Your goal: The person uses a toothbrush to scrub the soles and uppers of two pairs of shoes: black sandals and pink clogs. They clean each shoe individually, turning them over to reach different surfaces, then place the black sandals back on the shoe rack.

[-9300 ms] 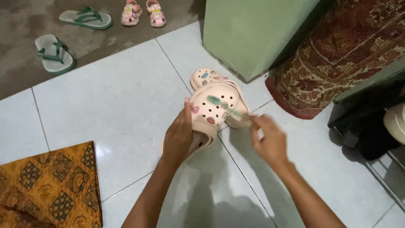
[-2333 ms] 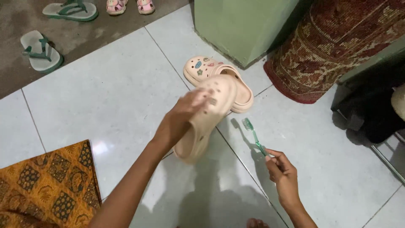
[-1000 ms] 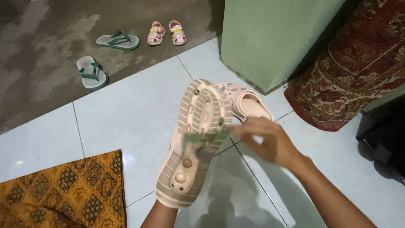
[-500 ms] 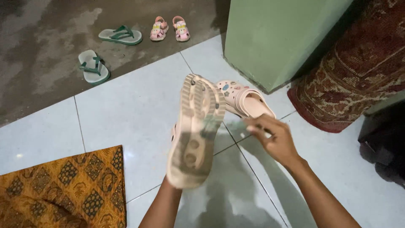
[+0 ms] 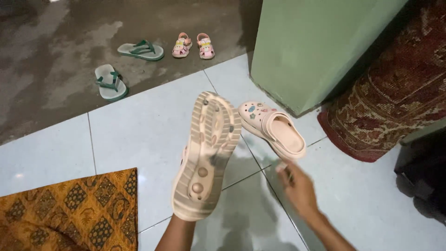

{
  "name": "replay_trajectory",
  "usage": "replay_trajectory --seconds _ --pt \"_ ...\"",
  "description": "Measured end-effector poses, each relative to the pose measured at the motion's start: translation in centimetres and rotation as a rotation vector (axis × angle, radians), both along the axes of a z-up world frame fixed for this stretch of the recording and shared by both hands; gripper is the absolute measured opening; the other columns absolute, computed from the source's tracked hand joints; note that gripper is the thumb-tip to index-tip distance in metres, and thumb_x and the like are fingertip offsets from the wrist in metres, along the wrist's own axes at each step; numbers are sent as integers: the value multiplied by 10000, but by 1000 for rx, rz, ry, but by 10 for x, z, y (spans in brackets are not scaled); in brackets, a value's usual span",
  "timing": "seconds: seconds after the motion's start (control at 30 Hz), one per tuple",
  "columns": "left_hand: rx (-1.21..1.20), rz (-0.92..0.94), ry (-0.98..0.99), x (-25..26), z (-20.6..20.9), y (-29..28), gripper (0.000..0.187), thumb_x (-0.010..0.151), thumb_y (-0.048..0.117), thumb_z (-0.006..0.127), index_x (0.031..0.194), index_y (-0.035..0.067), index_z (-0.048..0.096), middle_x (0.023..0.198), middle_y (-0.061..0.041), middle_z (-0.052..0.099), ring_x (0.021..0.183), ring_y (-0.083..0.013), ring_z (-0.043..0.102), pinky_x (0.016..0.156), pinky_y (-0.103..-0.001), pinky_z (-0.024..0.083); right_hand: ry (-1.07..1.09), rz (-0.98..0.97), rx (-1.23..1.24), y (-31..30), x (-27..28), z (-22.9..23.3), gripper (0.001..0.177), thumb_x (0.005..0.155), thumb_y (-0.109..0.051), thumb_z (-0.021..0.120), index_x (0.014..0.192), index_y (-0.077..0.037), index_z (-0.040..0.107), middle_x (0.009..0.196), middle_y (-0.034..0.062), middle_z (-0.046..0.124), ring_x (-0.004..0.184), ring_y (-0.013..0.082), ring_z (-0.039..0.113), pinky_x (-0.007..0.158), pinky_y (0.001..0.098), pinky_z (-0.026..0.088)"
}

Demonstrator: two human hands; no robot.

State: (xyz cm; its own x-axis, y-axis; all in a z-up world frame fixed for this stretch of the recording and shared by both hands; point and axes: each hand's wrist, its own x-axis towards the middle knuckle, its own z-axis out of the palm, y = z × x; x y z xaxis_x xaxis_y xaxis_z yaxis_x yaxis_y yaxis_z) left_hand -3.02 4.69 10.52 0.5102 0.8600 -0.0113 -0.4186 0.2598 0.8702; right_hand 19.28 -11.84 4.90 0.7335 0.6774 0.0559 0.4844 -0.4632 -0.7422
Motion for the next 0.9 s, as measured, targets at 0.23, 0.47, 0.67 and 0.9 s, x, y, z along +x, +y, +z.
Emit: replay_trajectory --seconds 0.23,0.47,0.67,0.9 --pt "22 -39 1 -2 2 8 392 1000 102 579 1383 27 557 1207 -119 664 1018 -201 655 867 -349 570 -389 221 -154 12 -25 10 400 861 -214 677 1259 -167 679 1183 147 664 1100 331 609 931 487 418" --pt "69 -167 -3 44 14 34 391 1001 100 573 1386 35 553 1219 -120 660 1030 -203 651 877 -353 567 -509 352 380 72 -18 117 485 953 -72 610 1438 -93 602 1346 193 531 1254 366 489 1079 444 382" --pt "54 -182 -2 47 6 34 391 1002 99 569 1388 43 549 1229 -120 656 1042 -206 648 885 -357 564 -549 374 329 78 -32 141 450 932 -87 634 1378 -31 633 1216 154 555 1072 333 496 991 443 359" --pt "66 -182 1 50 4 29 391 1003 97 563 1391 51 545 1240 -120 651 1054 -208 644 895 -361 561 -254 385 268 81 -26 136 393 935 -15 563 1316 -30 657 1166 134 566 1092 287 520 988 414 373"
